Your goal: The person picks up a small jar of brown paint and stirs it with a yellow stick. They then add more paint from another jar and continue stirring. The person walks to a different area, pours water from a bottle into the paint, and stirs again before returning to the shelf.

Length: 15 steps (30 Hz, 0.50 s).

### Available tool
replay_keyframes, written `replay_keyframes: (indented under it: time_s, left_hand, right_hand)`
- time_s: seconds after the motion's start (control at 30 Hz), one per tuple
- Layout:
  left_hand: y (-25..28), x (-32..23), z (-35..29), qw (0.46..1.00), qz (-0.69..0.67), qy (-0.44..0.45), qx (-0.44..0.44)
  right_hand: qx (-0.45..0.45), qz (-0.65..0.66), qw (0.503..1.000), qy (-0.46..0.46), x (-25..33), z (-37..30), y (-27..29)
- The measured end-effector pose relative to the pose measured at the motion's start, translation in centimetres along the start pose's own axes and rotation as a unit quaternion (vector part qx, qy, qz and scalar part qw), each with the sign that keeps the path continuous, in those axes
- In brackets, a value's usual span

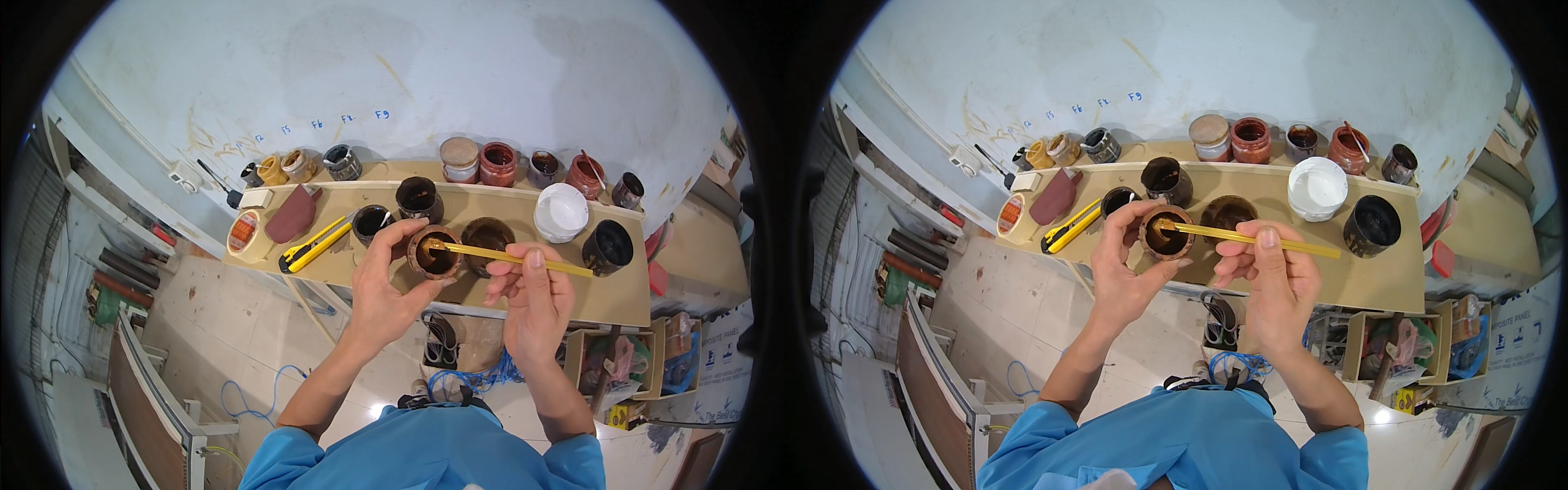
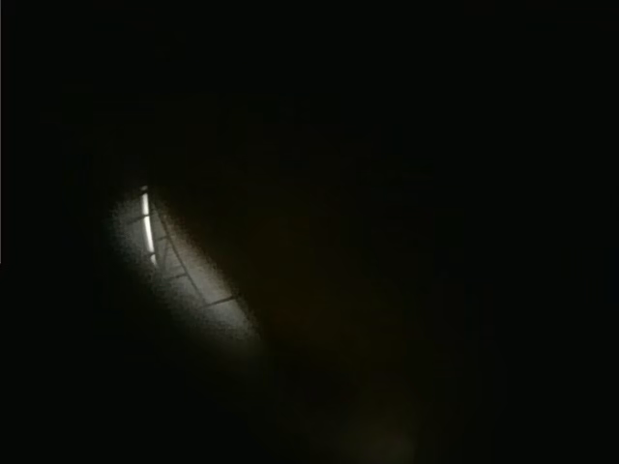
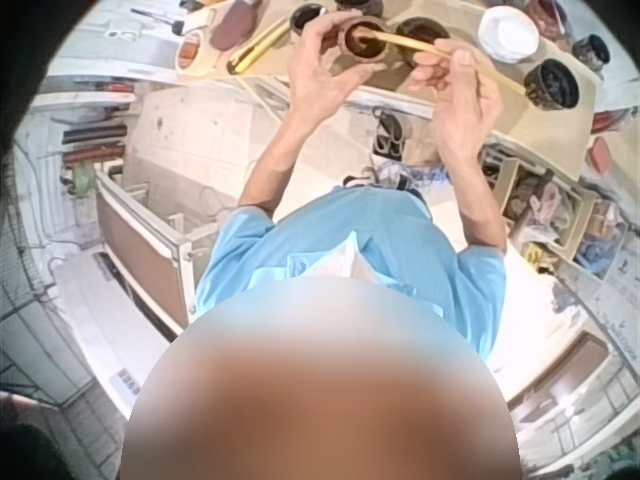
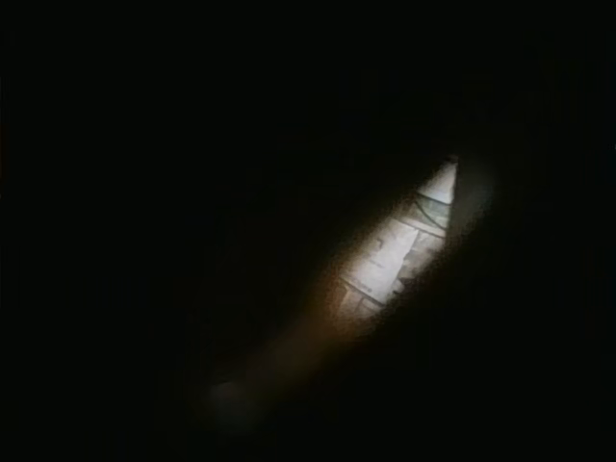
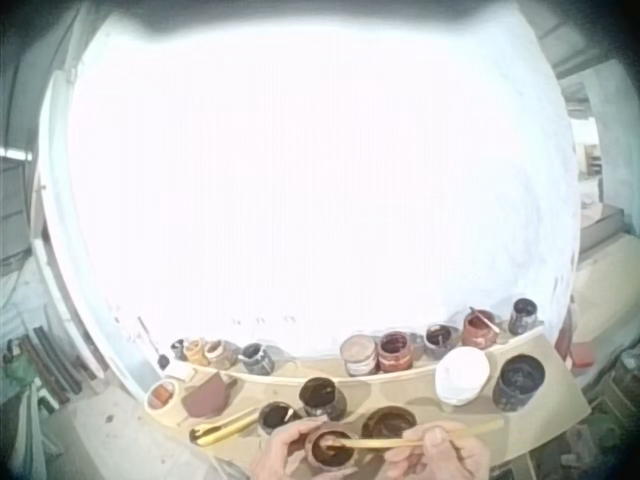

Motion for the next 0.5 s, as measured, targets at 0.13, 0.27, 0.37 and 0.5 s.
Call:
replay_keyframes:
  time_s: [0.13, 0.27, 0.37, 0.5]
  left_hand:
    - [0.0, -0.1, 0.0, 1.0, -0.01, 0.003, -0.003]
    - [-0.2, -0.1, -0.1, 1.0, -0.019, 0.024, -0.004]
    - [0.0, 0.0, -0.2, 0.999, -0.012, 0.035, -0.006]
    - [0.0, 0.0, -0.3, 1.0, 0.019, 0.019, -0.009]
  right_hand:
    - [-0.01, 0.004, 1.0, 0.009, -0.1, -0.1, 0.2]
    - [0.009, -0.021, 0.998, 0.05, 0.6, -0.4, 0.2]
    - [0.052, -0.097, 0.988, 0.109, 2.0, -0.9, -0.2]
    - [0.148, -0.273, 0.928, 0.207, 4.5, -1.3, -1.5]
Point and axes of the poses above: each hand's wrist, its own z-axis towards the middle knuckle, its own y-axis out of the back of the hand, x = y × z, the point moved 8 cm from there along z, towards the middle knuckle, and after that the axes turned 4 degrees about -z, right-handed, at the moved point
